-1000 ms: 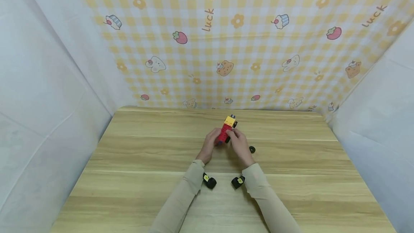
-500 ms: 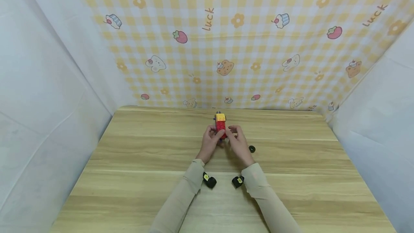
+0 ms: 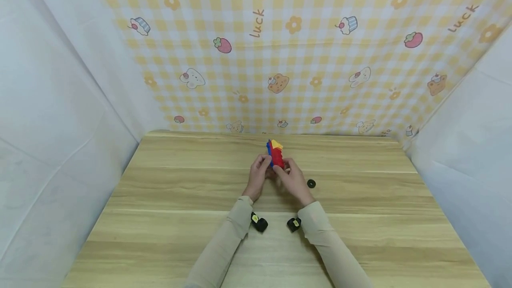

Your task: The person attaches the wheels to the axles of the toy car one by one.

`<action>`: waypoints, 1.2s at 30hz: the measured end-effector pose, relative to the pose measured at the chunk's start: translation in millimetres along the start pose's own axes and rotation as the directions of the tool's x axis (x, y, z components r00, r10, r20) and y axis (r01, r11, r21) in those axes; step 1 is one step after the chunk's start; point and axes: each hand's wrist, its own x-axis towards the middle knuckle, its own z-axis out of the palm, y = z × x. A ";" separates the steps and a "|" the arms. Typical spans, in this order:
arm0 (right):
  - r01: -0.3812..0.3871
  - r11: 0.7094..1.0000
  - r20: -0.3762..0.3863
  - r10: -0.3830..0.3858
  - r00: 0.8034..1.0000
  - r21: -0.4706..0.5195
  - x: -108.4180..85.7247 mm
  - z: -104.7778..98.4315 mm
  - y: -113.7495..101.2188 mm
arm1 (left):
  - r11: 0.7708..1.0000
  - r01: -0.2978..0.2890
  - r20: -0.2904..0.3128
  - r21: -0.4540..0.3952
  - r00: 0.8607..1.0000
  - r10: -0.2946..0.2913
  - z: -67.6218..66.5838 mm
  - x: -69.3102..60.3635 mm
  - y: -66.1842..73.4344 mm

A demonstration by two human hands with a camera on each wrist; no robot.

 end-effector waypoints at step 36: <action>0.023 0.998 -0.095 -0.016 0.995 0.066 -11.0 -43.3 22.2 | 0.999 0.046 0.047 -0.023 0.998 -0.045 -2.5 -1.0 0.2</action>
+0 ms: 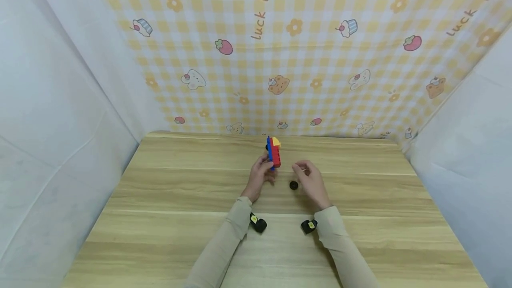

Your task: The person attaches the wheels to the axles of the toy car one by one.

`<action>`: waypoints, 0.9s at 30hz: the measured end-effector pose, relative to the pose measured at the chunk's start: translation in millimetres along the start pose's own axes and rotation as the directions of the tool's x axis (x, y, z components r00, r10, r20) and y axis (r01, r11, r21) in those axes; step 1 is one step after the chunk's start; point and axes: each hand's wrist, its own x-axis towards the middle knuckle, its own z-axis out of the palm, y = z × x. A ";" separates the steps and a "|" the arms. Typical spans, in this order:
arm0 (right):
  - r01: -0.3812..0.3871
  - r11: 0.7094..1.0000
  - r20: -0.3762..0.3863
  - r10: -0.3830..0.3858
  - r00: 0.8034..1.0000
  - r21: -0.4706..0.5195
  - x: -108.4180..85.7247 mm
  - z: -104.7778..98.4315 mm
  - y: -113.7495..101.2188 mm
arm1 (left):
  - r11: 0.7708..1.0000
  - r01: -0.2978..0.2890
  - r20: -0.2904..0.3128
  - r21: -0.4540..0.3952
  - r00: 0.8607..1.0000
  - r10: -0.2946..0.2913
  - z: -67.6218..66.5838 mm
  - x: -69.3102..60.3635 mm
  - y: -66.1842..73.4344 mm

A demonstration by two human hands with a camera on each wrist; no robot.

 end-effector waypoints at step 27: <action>0.043 0.975 0.116 -0.017 0.993 -0.220 -19.5 -65.4 57.4 | 1.000 0.006 0.017 -0.017 1.000 -0.006 -1.0 2.0 -2.3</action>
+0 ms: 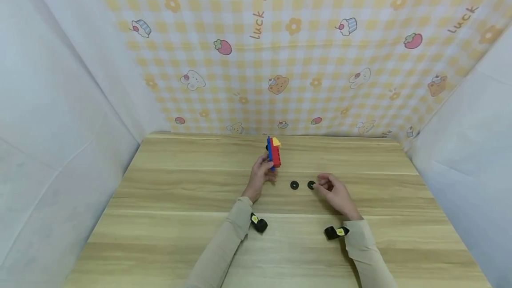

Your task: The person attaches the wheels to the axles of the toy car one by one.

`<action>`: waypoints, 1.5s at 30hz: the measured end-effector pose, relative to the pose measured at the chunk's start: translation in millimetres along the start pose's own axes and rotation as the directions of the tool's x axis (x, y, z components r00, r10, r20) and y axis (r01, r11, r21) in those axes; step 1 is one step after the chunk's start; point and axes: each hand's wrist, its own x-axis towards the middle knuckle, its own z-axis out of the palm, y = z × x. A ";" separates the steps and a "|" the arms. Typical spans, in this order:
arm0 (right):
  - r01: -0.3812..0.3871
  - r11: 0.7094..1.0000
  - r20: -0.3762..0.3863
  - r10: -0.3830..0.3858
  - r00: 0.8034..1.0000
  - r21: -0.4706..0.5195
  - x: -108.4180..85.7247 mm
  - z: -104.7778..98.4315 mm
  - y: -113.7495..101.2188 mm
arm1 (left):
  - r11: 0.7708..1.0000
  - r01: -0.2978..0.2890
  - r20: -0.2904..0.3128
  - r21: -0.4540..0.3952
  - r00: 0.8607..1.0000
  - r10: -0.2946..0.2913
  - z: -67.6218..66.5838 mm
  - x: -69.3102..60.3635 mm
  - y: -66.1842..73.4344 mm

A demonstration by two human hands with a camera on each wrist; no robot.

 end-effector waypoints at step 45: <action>-0.104 0.803 -0.047 0.163 0.986 0.587 47.2 41.9 -63.3 | 0.998 0.064 0.026 -0.028 0.998 -0.063 -3.8 8.2 0.4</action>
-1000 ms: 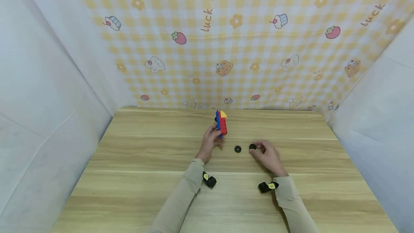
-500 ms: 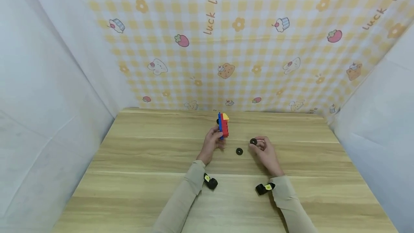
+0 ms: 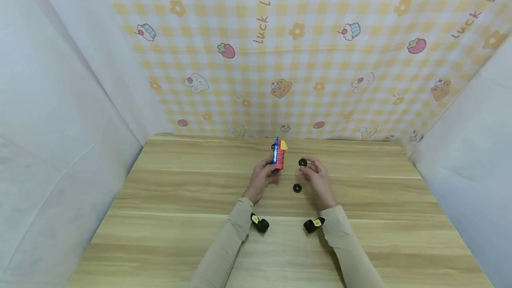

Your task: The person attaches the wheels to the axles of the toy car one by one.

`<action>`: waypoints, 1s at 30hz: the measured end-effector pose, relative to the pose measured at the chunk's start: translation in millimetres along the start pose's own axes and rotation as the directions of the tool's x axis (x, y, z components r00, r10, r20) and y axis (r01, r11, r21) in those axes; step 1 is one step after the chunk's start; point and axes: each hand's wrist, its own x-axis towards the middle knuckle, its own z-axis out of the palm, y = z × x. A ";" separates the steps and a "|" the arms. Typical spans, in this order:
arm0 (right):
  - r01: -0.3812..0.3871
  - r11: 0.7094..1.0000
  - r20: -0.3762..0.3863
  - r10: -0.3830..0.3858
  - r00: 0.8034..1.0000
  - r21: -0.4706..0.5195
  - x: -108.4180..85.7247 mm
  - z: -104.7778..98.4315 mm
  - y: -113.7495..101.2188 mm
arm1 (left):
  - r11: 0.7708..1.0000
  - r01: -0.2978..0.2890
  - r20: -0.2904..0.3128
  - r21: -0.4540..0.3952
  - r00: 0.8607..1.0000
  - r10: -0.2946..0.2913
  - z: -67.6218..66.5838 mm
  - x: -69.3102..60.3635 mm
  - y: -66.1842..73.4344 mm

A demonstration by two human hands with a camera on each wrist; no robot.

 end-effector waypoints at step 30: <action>0.045 0.994 0.123 -0.032 0.992 -0.104 4.8 57.5 -13.8 | 0.996 0.039 0.093 -0.084 0.995 -0.031 -3.2 2.1 2.9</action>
